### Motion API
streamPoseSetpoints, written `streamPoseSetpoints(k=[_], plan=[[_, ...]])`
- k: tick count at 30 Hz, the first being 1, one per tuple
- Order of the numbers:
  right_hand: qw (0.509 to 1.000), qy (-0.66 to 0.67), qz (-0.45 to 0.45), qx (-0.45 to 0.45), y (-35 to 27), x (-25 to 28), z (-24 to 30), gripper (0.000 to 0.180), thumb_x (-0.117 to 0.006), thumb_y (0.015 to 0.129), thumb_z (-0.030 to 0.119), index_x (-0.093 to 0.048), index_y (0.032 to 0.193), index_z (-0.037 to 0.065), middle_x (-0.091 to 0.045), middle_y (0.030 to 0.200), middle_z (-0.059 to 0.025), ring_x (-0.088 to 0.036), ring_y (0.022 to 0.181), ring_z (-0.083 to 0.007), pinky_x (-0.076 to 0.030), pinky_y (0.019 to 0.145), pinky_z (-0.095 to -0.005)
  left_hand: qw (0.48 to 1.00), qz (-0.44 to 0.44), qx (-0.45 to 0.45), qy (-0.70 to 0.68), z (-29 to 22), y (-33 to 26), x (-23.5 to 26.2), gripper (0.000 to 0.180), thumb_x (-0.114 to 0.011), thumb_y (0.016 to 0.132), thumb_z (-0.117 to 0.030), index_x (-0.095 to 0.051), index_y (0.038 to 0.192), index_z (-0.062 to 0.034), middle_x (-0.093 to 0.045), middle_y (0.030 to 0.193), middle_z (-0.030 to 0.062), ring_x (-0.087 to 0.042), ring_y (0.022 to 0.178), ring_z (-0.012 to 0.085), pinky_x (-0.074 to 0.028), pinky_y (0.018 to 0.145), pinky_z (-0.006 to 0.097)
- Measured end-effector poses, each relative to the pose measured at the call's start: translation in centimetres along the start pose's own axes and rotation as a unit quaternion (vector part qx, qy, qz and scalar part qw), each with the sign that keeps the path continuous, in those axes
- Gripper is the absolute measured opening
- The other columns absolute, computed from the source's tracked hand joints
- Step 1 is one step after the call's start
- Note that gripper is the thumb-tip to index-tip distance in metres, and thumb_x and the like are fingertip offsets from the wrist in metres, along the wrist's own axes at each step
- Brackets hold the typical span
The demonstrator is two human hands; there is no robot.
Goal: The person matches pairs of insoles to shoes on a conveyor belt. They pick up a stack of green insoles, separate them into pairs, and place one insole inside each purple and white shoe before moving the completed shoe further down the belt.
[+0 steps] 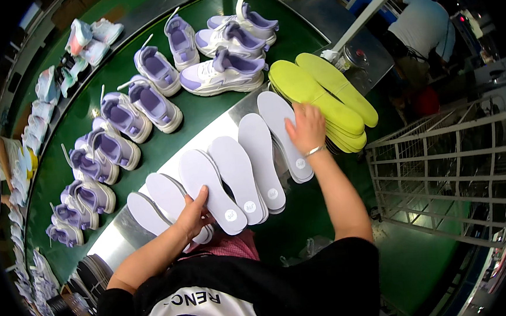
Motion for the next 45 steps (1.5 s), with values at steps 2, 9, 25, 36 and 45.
streamPoseSetpoints(k=[2,9,25,36,45], plan=[[0.994,0.061,0.076,-0.054,-2.5,-2.9,-0.2,0.059,-0.061,0.066,0.028,-0.040,0.114,0.002,-0.044,0.110,-0.0186,-0.041,0.098,-0.0352,-0.036,0.080,-0.0435,0.999,0.033,-0.008,-0.014,-0.1,0.0,-0.5,0.077,-0.052,0.077,-0.044,-0.003,0.126,-0.0105,-0.029,0.122,0.0180,-0.039,0.107,0.0331,-0.039,0.080,0.050],[0.978,0.112,0.156,-0.081,-2.1,-7.8,0.6,0.089,-0.066,0.059,0.026,-0.016,0.127,-0.002,-0.041,0.114,-0.0231,-0.038,0.105,-0.0366,-0.035,0.087,-0.0405,0.997,0.009,-0.016,-0.079,0.4,-0.5,-0.9,0.074,-0.052,0.077,-0.043,-0.007,0.124,-0.0085,-0.027,0.124,0.0169,-0.037,0.110,0.0319,-0.037,0.083,0.050],[0.987,0.107,0.117,-0.012,-1.1,-2.4,-0.2,0.056,-0.055,0.076,0.018,-0.032,0.120,-0.007,-0.034,0.124,-0.0239,-0.032,0.114,-0.0337,-0.023,0.097,-0.0374,0.984,0.124,-0.122,0.034,-2.0,-3.8,8.7,0.055,-0.058,0.076,-0.031,-0.035,0.117,0.0001,-0.048,0.101,0.0115,-0.050,0.083,0.0164,-0.048,0.061,0.026],[0.881,0.244,0.376,0.150,-14.3,-5.1,31.6,0.045,-0.056,0.074,0.016,-0.042,0.113,0.000,-0.046,0.107,-0.0189,-0.048,0.095,-0.0303,-0.040,0.080,-0.0354,0.438,-0.806,-0.288,0.275,8.6,-29.1,48.5,0.032,-0.057,0.069,-0.017,-0.050,0.096,-0.0021,-0.053,0.092,0.0136,-0.048,0.089,0.0301,-0.036,0.079,0.038],[0.968,0.034,0.201,0.149,-16.1,-8.5,37.1,0.052,-0.065,0.064,0.033,-0.046,0.101,0.003,-0.045,0.109,-0.0194,-0.042,0.101,-0.0349,-0.037,0.082,-0.0405,0.440,-0.767,-0.163,0.437,19.4,-32.9,56.3,0.015,-0.062,0.066,-0.011,-0.056,0.079,-0.0054,-0.054,0.092,0.0104,-0.043,0.095,0.0310,-0.032,0.084,0.039]])
Point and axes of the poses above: each hand's wrist, its own y-axis towards the middle knuckle, its own x-axis out of the back of the hand, z = x × y, the point moved 4 cm from there along y, towards the middle knuckle
